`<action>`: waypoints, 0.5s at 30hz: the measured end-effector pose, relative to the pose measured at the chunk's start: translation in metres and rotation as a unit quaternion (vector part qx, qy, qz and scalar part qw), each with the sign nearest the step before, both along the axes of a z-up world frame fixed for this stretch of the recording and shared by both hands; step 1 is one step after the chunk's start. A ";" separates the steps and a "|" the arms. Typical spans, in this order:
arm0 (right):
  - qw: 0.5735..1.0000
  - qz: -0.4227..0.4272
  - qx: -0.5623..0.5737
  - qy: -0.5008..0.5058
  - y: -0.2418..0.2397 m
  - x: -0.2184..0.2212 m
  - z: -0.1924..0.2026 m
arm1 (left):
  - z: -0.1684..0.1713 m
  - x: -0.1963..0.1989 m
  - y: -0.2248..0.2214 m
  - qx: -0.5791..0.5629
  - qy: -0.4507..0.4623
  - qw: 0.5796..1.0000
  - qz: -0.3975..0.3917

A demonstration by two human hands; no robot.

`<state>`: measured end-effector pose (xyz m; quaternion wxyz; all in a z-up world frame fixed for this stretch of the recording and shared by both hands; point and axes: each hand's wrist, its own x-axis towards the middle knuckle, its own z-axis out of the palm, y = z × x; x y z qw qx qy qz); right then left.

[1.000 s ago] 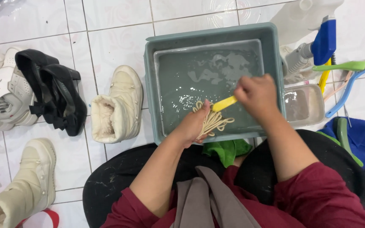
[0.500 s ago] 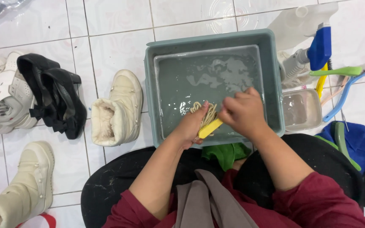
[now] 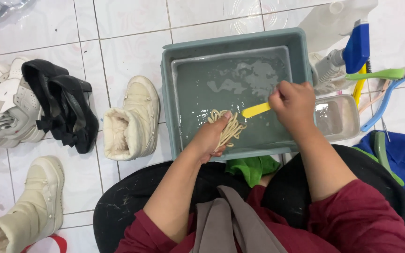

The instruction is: The person is cleaning a bundle of boot laces by scrubbing them with a small brush in a basin of soapy water while sitting on the floor.

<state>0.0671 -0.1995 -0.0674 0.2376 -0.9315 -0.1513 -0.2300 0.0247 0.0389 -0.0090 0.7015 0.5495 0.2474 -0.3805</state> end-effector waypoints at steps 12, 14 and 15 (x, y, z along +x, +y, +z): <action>0.998 0.063 0.013 0.015 0.033 -0.019 0.016 | 0.016 -0.004 -0.007 -0.063 0.011 0.998 0.024; 0.996 0.087 0.013 0.027 0.031 -0.013 0.002 | 0.013 -0.004 -0.009 -0.053 0.013 0.998 0.020; 0.994 0.107 0.014 0.036 0.032 -0.012 -0.005 | 0.011 -0.005 -0.010 -0.042 0.013 0.999 0.013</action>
